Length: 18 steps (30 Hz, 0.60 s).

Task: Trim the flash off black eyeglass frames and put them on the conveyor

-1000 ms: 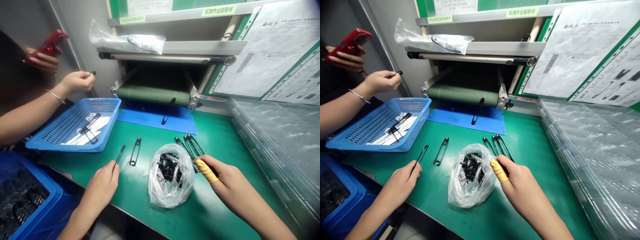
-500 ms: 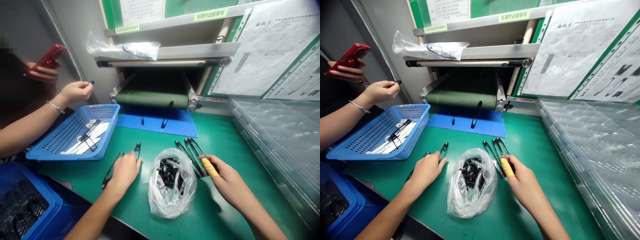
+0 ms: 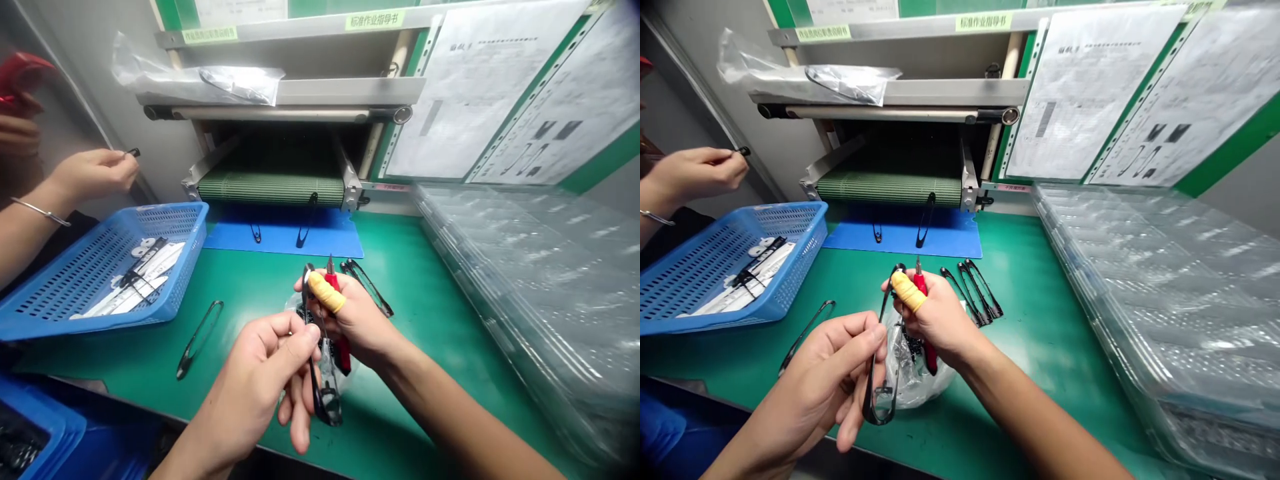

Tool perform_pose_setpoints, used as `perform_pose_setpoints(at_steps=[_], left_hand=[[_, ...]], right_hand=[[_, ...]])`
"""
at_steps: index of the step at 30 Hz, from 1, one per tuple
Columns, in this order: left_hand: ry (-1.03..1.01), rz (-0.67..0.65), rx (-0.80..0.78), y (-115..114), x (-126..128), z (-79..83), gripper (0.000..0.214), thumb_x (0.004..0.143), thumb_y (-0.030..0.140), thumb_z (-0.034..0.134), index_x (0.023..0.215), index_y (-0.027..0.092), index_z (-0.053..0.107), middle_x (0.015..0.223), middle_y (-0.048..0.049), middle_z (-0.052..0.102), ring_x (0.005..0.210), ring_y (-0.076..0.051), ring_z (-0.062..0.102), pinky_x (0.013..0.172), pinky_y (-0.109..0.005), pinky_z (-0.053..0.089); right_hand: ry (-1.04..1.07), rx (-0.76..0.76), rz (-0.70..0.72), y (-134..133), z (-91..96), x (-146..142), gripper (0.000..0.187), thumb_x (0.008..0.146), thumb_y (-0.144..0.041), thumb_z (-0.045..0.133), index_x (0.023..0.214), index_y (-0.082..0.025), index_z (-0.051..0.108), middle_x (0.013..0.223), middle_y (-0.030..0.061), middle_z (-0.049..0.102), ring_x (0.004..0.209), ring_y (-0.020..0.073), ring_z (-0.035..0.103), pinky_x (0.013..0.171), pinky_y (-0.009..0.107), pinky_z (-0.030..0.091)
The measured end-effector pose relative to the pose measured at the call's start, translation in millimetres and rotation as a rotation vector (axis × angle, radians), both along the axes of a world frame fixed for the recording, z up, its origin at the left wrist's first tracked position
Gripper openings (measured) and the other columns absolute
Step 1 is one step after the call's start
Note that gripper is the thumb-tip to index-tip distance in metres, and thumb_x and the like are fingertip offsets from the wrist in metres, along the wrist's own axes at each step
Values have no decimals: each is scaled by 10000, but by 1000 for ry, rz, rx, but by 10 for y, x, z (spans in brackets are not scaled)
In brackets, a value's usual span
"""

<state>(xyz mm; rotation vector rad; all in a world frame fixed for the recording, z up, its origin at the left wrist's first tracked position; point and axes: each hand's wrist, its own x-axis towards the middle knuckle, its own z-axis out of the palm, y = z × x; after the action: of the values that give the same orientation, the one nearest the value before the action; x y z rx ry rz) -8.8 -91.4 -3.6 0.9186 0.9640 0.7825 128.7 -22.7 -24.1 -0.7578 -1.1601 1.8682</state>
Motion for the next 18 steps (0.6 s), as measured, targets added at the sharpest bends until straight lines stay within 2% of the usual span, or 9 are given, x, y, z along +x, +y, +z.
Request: perform_pose_setpoints(at_steps=[6,18], left_hand=[[-112,31,39,-7,59,38,356,904,456,520,711,158,491,519,9,631,357,-68,582,346,-89,324],[-78,9,40,10,124,76,332,917,407,519,695,160,503,507,7,645,369,-77,601,366,-102,344]], right_hand=[[101,-11,20,-4,-62,-97,430,769,-579,689,855,-179,559,512,-107,341,391,34,155,353,156,155],[236,-16,55,11,-72,-36,333,837,-500,672,858,-179,587,533,-93,366,414,43,189,374,147,183]])
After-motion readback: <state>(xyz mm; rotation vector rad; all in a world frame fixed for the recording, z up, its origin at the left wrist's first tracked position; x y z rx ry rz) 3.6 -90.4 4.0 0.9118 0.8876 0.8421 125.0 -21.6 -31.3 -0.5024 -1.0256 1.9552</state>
